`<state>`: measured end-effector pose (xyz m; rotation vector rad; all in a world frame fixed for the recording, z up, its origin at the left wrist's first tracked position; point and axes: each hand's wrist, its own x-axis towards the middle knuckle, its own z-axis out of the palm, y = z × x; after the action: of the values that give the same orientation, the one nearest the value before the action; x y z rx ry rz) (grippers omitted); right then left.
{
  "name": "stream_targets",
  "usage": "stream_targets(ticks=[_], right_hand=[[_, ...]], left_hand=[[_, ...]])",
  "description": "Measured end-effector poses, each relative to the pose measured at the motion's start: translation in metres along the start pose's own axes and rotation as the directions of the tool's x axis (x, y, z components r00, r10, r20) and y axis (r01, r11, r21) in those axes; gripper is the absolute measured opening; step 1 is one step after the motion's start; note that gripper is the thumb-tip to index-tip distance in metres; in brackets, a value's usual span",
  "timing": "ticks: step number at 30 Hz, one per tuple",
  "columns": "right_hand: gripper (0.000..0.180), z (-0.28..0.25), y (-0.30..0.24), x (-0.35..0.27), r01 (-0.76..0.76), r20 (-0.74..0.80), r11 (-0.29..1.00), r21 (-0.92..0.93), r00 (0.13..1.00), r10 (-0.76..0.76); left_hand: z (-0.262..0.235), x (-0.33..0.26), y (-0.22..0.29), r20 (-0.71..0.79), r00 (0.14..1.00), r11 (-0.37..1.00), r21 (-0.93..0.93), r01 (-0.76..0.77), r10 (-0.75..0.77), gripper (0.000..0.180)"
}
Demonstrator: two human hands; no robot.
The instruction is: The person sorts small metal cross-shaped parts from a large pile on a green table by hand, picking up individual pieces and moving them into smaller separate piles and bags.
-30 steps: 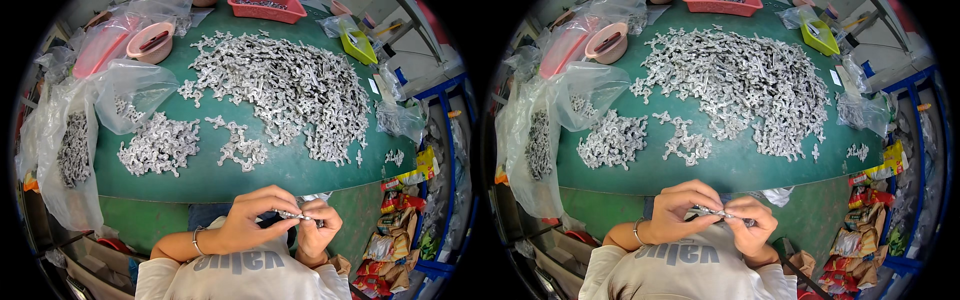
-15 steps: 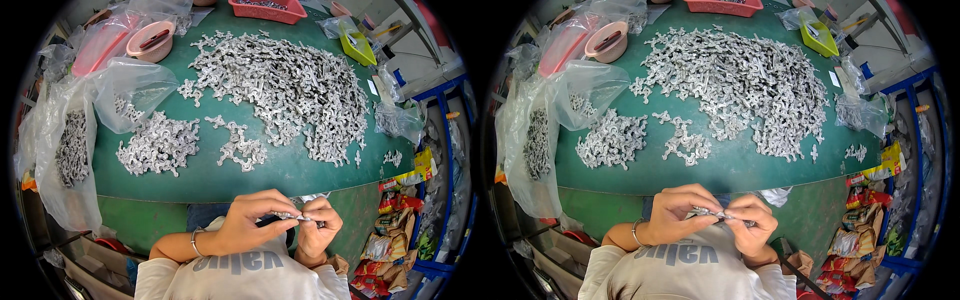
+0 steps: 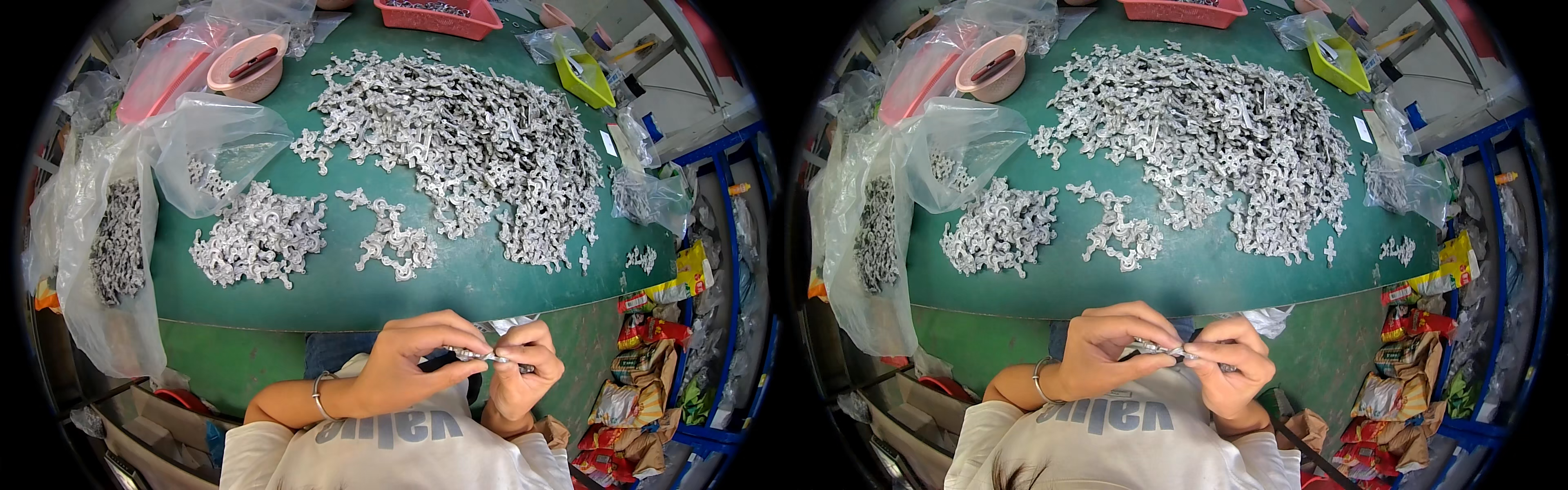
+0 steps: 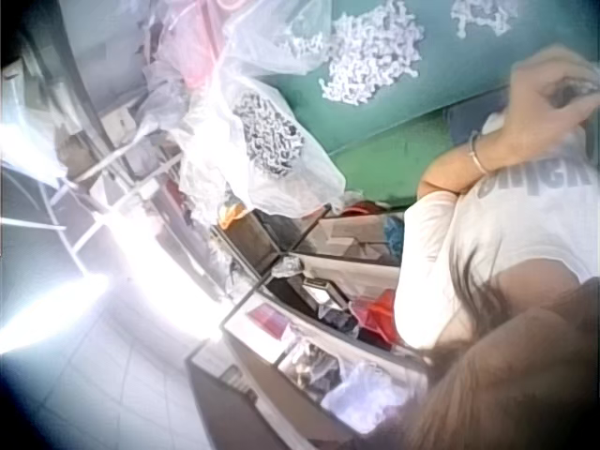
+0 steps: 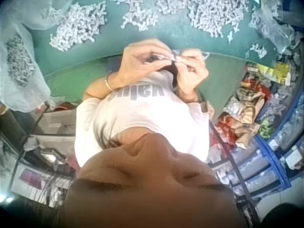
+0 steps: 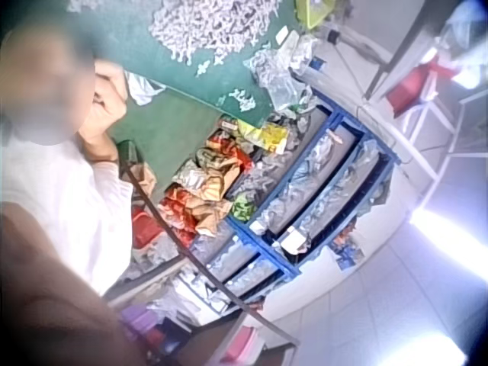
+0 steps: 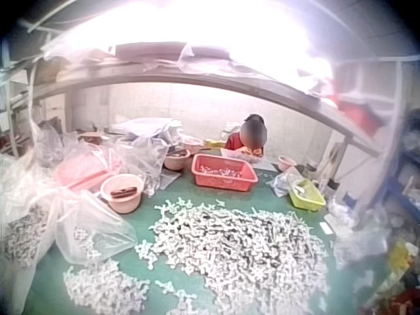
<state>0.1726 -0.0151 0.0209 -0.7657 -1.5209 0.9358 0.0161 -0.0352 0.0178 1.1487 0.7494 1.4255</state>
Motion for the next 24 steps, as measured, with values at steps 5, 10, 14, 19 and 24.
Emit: stream_targets(ticks=[5,10,14,19,24], right_hand=[[0.009,0.0017,-0.0002,0.0013,0.081,-0.013,0.994,-0.071,0.997,-0.082],[0.009,0.0013,0.0008,0.0019,0.102,-0.015,0.992,-0.076,0.995,-0.103],[0.009,-0.0025,0.0014,0.0028,0.096,0.013,0.992,-0.077,0.995,-0.096],[0.009,-0.0027,0.0028,0.0029,0.062,0.008,0.997,-0.049,0.998,-0.062],[0.010,-0.0037,0.0019,0.0038,0.014,0.019,0.999,-0.040,1.000,-0.013]], left_hand=[[-0.0005,0.0005,-0.0010,0.014,1.000,1.000,-0.025,-0.001,0.002,0.019],[0.0020,-0.0002,0.0006,-0.005,1.000,0.998,-0.061,0.024,-0.024,0.022],[-0.0002,-0.0008,0.0006,0.039,0.999,0.998,-0.063,0.024,-0.021,0.022],[-0.0003,-0.0010,0.0032,0.054,0.992,0.972,-0.201,0.124,-0.116,0.024],[0.0010,-0.0013,0.0028,0.055,0.990,0.959,-0.248,0.136,-0.126,0.024]])
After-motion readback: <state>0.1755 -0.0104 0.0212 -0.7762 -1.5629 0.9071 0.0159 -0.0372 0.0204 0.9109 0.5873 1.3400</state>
